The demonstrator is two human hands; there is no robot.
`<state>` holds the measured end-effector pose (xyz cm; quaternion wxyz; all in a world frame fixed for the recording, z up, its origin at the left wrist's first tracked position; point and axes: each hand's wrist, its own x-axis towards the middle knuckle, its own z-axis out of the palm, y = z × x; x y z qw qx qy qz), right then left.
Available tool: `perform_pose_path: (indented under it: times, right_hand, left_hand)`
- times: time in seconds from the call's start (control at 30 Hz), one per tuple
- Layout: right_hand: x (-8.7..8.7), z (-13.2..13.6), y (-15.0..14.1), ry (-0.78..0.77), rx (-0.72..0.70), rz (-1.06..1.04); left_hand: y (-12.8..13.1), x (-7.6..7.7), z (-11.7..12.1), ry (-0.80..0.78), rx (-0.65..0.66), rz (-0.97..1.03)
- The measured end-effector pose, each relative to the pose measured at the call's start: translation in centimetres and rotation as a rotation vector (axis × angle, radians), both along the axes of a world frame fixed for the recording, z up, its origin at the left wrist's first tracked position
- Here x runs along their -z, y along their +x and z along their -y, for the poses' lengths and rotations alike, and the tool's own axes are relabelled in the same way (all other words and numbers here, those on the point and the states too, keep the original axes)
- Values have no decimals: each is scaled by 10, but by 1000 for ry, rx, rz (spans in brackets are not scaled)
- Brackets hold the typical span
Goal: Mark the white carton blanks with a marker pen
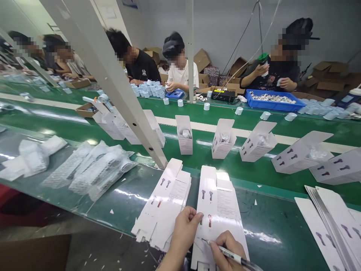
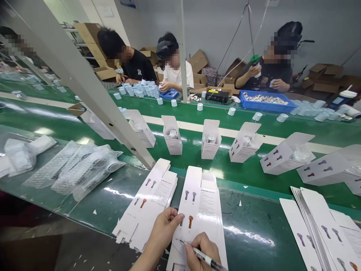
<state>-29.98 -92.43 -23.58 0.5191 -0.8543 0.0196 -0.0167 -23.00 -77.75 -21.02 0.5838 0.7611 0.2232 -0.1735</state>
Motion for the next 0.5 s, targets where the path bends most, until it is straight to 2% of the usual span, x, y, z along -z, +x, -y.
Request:
perform_pose_path:
  times: [0.1,0.2,0.27,0.33,0.4,0.47,0.5]
  right_hand:
    - [-9,-1,3,32,-12,-21]
    - [-20,6,8,100,76,-64]
    - [-28,16,16,143,164,-88]
    - [-34,26,28,138,226,-99]
    - [-35,31,43,97,219,-90]
    - [-32,32,57,53,162,-58]
    - [-29,30,61,37,129,-41]
  left_hand:
    - [-1,1,3,-26,-11,12]
    - [0,-4,-6,-112,-35,17]
    - [3,-11,-27,-162,-54,23]
    - [9,-20,-60,-137,-67,37]
    - [16,-29,-97,1,-78,29]
    - [21,-38,-125,254,-88,12]
    - [22,-41,-132,398,-100,32]
